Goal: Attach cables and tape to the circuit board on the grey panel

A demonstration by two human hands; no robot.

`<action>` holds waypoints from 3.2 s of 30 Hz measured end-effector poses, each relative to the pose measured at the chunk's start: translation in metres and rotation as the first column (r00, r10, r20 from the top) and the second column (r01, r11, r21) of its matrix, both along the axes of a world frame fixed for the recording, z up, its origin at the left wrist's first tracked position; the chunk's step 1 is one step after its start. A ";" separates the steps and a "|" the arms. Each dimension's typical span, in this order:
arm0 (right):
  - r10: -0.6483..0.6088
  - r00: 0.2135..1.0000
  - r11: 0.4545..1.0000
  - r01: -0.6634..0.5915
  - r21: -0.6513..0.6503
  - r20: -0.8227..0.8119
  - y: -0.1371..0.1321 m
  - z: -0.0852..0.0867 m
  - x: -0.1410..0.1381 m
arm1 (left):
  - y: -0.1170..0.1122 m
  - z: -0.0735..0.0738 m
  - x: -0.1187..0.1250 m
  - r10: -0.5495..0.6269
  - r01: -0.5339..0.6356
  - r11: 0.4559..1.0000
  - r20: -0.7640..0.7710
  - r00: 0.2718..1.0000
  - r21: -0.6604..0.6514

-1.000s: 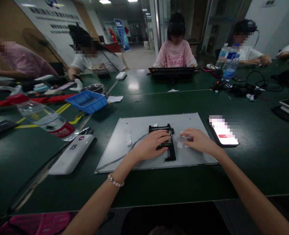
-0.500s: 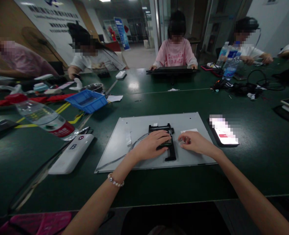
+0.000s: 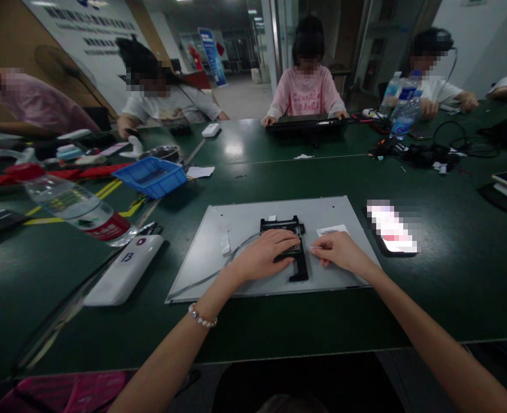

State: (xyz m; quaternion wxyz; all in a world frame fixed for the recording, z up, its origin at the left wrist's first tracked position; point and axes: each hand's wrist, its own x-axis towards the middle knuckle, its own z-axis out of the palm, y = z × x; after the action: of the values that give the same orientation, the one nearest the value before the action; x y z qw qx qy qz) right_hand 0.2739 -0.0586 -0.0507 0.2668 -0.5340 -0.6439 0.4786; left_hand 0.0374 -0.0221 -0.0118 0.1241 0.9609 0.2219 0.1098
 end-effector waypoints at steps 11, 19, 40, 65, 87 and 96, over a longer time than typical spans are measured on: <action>-0.029 0.987 0.999 0.026 -0.022 -0.159 0.000 0.005 0.003 | 0.001 -0.001 0.000 0.001 -0.001 1.000 0.007 1.000 0.003; -0.143 0.982 0.990 0.143 -0.011 -0.123 0.003 0.003 0.000 | 0.000 -0.001 0.000 0.004 -0.004 1.000 0.006 1.000 0.001; -0.121 0.986 0.941 0.076 0.329 0.118 0.012 -0.002 -0.014 | -0.004 -0.005 0.004 0.013 -0.004 0.985 -0.051 0.999 0.171; -0.223 0.975 0.844 0.185 0.504 0.015 -0.002 -0.003 -0.018 | 0.061 -0.012 -0.125 0.667 -0.653 0.745 0.165 0.727 -0.134; -0.120 0.993 0.813 0.101 0.573 -0.004 -0.004 0.020 -0.037 | 0.040 -0.017 -0.111 0.722 -0.540 0.653 0.224 0.654 -0.531; 0.110 0.927 0.649 -0.341 0.680 0.359 -0.001 0.035 -0.091 | 0.034 -0.005 -0.108 0.657 -0.637 0.748 0.342 0.672 -0.186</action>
State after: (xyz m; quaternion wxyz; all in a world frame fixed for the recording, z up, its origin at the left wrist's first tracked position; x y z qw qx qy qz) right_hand 0.1828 -0.0597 -0.0158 0.2995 -0.3603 -0.8741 0.1281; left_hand -0.0709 0.0124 -0.0170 0.1426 0.7748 0.5212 0.3281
